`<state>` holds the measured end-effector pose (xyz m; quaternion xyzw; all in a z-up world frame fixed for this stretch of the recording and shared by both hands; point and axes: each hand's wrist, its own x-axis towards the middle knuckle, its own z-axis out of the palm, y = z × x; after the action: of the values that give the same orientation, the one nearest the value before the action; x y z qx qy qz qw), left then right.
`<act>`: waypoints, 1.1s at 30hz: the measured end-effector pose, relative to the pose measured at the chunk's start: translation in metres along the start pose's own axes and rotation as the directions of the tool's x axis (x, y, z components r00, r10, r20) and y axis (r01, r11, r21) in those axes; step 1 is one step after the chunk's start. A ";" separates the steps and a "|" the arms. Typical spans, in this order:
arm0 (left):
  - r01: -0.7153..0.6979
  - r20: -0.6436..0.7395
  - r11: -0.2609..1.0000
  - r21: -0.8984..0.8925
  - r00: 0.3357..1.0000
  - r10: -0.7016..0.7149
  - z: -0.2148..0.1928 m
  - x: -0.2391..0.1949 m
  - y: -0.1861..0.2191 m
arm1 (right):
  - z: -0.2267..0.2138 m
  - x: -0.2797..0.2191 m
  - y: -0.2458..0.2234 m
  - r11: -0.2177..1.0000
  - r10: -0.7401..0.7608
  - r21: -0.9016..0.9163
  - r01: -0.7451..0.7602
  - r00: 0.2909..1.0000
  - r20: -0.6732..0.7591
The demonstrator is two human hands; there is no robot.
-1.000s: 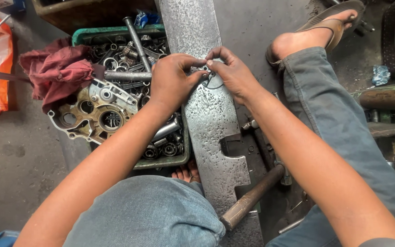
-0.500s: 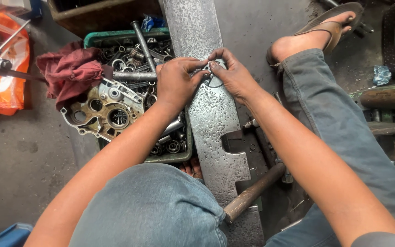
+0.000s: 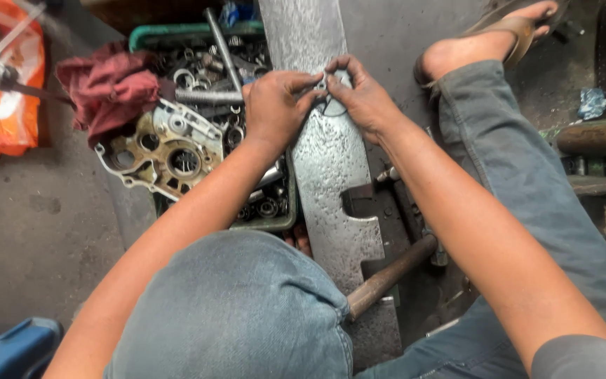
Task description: The person sits on the floor at a low metal bench and fits metal bushings into an engine casing, tapping them into place with a hammer. They pick parts from a bin of assorted hardware, press bushings into a cylindrical part by hand, and set finished pieces on the bench.
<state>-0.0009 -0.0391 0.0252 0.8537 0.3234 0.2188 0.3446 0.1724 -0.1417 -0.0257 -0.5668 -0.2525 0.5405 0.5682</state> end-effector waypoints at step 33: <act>0.364 0.036 0.822 -0.437 0.921 -0.388 0.026 0.006 -0.031 | 0.011 -0.004 -0.014 0.990 0.114 0.092 -0.106 0.990 -0.087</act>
<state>0.0065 -0.0294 -0.0142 0.6678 0.4374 0.2365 0.5539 0.1659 -0.1383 -0.0090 -0.5789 -0.1705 0.5550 0.5725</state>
